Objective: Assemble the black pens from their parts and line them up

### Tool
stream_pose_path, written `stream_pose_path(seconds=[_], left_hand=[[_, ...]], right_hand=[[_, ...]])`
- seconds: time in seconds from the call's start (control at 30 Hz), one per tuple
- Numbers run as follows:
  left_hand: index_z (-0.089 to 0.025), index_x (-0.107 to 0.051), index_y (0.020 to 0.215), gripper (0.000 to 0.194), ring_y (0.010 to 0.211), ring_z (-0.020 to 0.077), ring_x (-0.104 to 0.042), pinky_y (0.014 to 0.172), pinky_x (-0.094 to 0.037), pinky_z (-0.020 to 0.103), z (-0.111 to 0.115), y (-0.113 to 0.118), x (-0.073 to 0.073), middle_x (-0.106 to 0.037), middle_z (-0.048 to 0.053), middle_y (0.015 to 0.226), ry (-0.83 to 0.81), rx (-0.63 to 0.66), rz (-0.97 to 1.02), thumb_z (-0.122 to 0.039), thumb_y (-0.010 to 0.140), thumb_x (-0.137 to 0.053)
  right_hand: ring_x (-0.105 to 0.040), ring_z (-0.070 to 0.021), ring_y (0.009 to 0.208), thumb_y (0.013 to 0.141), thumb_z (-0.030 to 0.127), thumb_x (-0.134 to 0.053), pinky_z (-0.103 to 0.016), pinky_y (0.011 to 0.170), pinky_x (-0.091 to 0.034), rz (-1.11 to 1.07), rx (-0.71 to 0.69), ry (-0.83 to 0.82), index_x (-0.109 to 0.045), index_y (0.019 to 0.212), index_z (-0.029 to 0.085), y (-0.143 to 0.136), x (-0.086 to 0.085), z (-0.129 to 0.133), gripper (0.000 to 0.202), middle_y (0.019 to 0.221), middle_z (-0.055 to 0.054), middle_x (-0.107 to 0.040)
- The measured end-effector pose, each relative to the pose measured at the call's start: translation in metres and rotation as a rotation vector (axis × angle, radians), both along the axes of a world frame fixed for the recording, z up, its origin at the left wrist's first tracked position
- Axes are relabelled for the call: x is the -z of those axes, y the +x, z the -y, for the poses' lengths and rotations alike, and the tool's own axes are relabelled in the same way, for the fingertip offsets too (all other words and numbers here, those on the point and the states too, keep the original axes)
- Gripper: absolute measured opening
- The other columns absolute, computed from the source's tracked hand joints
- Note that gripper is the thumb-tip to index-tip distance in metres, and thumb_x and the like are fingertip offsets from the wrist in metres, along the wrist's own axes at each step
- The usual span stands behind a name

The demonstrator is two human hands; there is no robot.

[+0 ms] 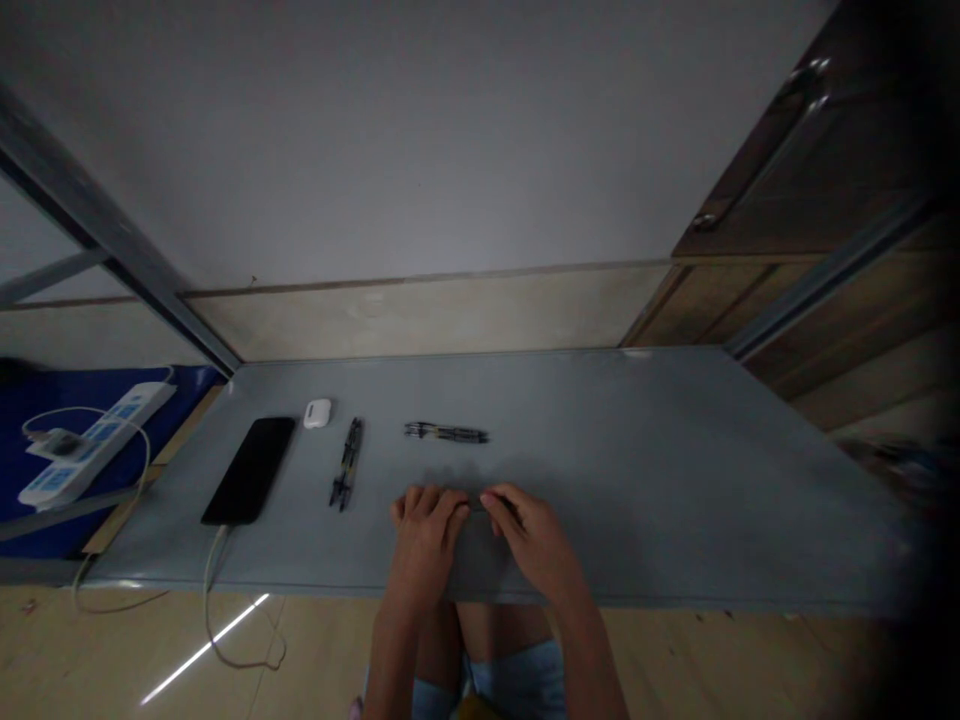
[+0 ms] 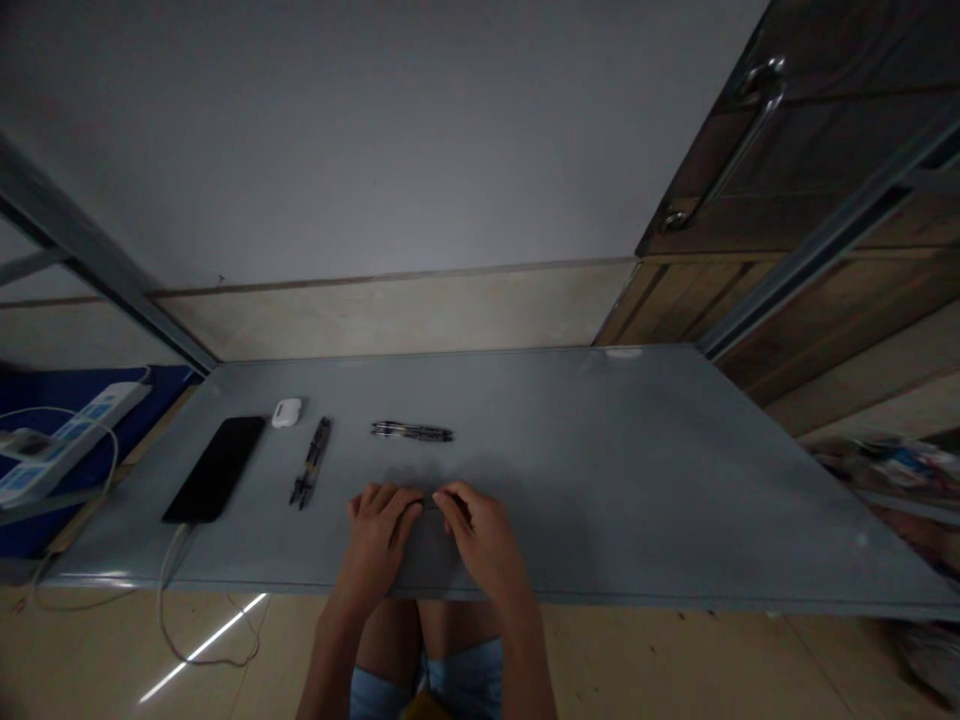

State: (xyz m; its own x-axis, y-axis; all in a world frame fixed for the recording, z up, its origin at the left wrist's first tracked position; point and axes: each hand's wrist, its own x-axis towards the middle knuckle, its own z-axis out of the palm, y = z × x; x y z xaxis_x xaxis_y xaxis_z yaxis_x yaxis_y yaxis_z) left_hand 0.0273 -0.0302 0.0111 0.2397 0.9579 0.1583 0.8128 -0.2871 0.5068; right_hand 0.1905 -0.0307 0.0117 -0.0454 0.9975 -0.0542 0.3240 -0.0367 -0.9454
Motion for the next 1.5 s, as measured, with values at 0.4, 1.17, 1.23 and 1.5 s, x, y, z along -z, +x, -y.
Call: stream_pose_path(seconds=[0.4,1.17,1.23,1.5], left_hand=[[-0.028,-0.062,0.099,0.019,0.092,0.0222,-0.053,0.081,-0.035,0.039,-0.002,-0.004,0.002,-0.063,0.002,0.094,0.008,-0.019,0.042,-0.029,0.096,-0.043],[-0.031,-0.062,0.098,0.017,0.092,0.0255,-0.055,0.078,-0.035,0.041,-0.003,-0.008,-0.002,-0.066,0.003,0.094,0.035,-0.038,0.123,-0.026,0.093,-0.046],[-0.03,-0.061,0.095,0.015,0.091,0.0249,-0.055,0.078,-0.034,0.04,-0.002,-0.008,-0.003,-0.066,0.002,0.091,0.021,-0.064,0.139,-0.026,0.093,-0.047],[-0.025,-0.062,0.082,0.018,0.086,0.0226,-0.054,0.078,-0.035,0.039,-0.004,-0.017,-0.002,-0.064,0.002,0.081,0.027,-0.167,0.148,-0.03,0.092,-0.049]], right_hand=[[-0.061,-0.0186,0.068,0.091,0.042,-0.047,-0.029,0.066,-0.046,0.067,0.009,0.036,-0.069,0.093,0.019,-0.004,-0.004,0.0,0.032,0.073,-0.002,-0.067],[-0.063,-0.0186,0.083,0.088,0.04,-0.055,-0.03,0.077,-0.049,0.016,0.016,0.038,-0.064,0.11,0.022,0.001,-0.006,0.0,0.03,0.092,-0.004,-0.067],[-0.062,-0.0173,0.072,0.089,0.042,-0.052,-0.028,0.068,-0.049,0.006,0.043,-0.001,-0.065,0.107,0.02,0.001,-0.004,0.001,0.031,0.079,-0.003,-0.066],[-0.06,-0.0159,0.066,0.086,0.041,-0.056,-0.024,0.062,-0.046,0.024,0.165,0.046,-0.068,0.093,0.021,0.011,-0.009,0.0,0.025,0.07,-0.001,-0.063]])
